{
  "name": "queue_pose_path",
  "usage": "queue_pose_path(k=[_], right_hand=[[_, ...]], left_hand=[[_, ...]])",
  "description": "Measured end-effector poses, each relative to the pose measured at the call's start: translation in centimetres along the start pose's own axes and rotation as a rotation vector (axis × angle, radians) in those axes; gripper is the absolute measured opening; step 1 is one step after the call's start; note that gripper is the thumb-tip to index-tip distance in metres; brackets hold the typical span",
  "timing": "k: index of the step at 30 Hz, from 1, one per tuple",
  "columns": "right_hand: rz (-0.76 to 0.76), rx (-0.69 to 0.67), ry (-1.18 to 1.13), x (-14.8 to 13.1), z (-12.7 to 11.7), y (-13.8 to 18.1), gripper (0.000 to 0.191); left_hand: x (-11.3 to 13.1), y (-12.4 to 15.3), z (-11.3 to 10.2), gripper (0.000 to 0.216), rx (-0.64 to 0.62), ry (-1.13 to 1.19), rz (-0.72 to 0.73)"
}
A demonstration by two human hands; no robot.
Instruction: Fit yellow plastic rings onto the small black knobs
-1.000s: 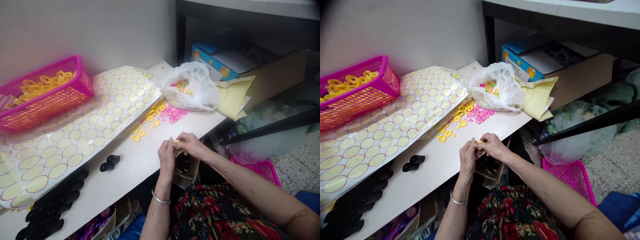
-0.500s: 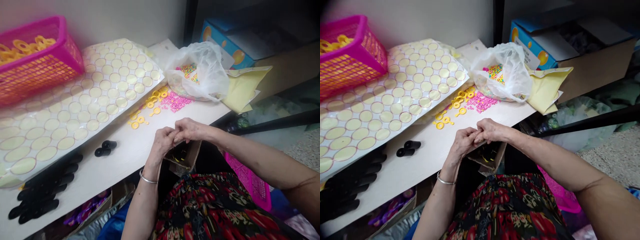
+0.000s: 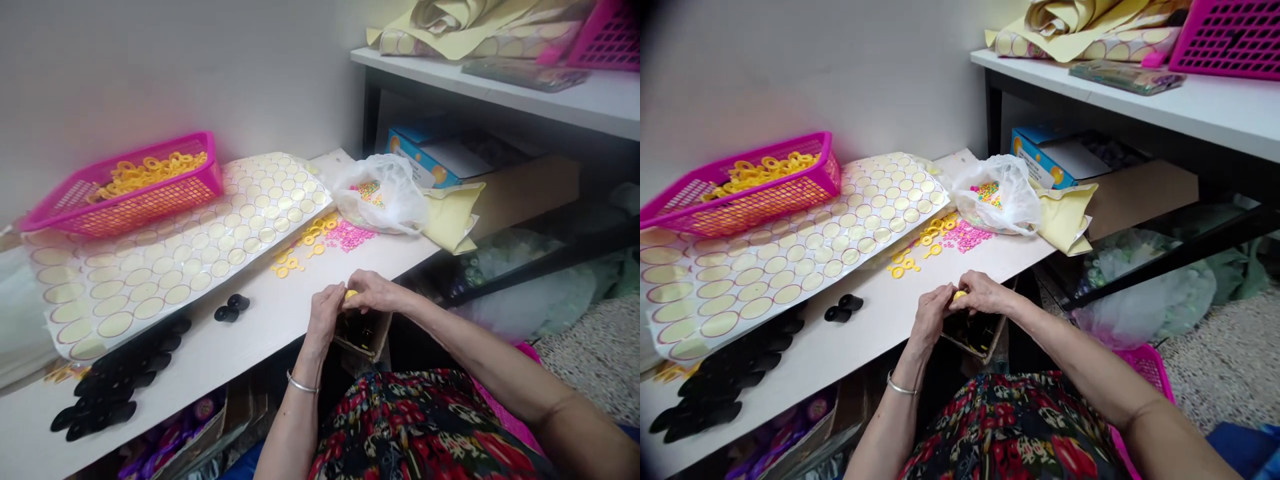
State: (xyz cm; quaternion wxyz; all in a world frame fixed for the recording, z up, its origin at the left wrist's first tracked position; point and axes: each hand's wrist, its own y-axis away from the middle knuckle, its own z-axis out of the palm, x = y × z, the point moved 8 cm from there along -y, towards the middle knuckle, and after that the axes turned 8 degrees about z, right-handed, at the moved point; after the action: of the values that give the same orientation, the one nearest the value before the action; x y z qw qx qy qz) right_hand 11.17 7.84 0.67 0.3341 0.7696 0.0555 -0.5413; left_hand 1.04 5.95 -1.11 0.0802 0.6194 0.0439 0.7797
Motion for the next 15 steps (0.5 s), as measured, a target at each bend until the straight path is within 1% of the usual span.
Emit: queue_pose_path(k=[2,3,4,6,8,11,13,15], right_hand=[[-0.029,0.018,-0.047,0.3,0.0,0.4,0.039],[-0.056,0.025,-0.071,0.5,0.1,0.7,0.04],[-0.089,0.028,-0.097,0.5,0.3,1.1,0.04],[-0.156,0.038,-0.158,0.6,0.5,2.1,0.044],[-0.211,0.068,-0.207,0.5,0.7,3.4,0.048],[-0.293,0.127,-0.248,-0.2,0.5,6.0,0.047],[-0.33,0.13,-0.286,-0.9,0.3,8.1,0.044],[-0.351,0.127,-0.289,-1.6,0.1,10.2,0.043]], left_hand=[[0.5,0.9,-0.1,0.022,0.0,0.012,0.102],[0.6,1.3,0.0,0.021,-0.017,0.013,0.142],[0.7,1.7,0.2,0.025,-0.045,0.001,0.172],[0.9,2.5,0.7,0.042,-0.094,-0.084,0.209],[1.2,3.4,1.4,0.061,-0.114,-0.209,0.237],[2.3,4.9,3.1,0.076,-0.124,-0.333,0.299],[3.7,5.9,4.5,0.072,-0.139,-0.405,0.406],[5.8,7.3,6.0,0.058,-0.141,-0.508,0.589]])
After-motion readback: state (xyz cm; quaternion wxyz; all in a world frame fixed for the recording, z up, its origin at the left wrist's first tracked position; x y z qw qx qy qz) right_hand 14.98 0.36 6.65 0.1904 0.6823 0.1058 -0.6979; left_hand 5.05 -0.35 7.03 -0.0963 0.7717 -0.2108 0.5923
